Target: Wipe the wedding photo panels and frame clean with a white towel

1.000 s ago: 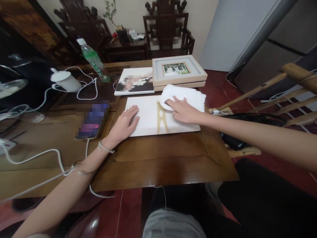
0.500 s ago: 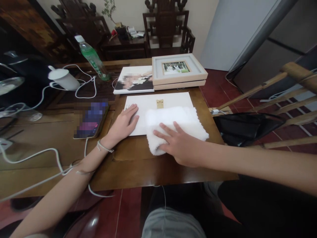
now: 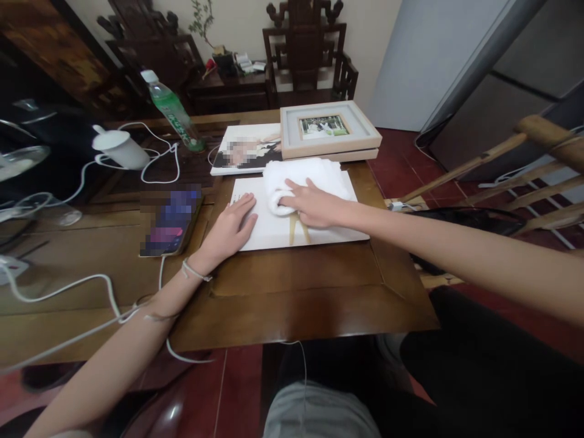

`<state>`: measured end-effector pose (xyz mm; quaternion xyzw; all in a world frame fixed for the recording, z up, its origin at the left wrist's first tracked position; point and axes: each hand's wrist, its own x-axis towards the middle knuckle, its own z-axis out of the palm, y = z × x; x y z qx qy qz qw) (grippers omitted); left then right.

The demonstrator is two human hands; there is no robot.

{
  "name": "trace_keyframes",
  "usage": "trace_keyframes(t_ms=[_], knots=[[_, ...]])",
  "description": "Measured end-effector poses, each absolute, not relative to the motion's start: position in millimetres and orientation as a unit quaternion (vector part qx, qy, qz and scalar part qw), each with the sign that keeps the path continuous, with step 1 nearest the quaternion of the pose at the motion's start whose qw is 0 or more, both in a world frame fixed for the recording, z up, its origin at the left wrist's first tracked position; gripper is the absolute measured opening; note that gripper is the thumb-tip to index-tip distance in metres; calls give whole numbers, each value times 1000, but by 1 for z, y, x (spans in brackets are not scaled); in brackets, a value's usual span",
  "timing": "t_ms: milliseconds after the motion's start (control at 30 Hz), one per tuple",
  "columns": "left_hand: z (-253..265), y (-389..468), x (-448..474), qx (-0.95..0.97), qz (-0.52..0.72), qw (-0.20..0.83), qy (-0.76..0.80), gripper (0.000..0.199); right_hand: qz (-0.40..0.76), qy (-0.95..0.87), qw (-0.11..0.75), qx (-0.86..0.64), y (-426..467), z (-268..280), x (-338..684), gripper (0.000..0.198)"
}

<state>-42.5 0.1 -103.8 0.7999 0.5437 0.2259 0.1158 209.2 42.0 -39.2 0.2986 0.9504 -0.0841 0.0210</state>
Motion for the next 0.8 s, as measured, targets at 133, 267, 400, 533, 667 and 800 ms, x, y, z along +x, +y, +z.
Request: trace_keyframes(t_ms=[133, 267, 400, 533, 667, 800], knots=[[-104, 0, -42, 800, 227, 112, 544, 58, -61, 952, 40, 296, 4, -44, 211, 68], [-105, 0, -41, 801, 227, 114, 541, 56, -70, 959, 58, 267, -42, -41, 214, 62], [-105, 0, -43, 802, 229, 112, 540, 54, -101, 961, 88, 241, -68, -33, 217, 59], [-104, 0, -43, 804, 223, 108, 540, 56, -105, 963, 78, 234, -56, -30, 215, 59], [-104, 0, -43, 802, 223, 111, 543, 57, -88, 961, 44, 257, -14, -31, 209, 63], [-104, 0, -43, 801, 224, 115, 544, 56, -92, 948, 40, 303, 30, -31, 204, 63]])
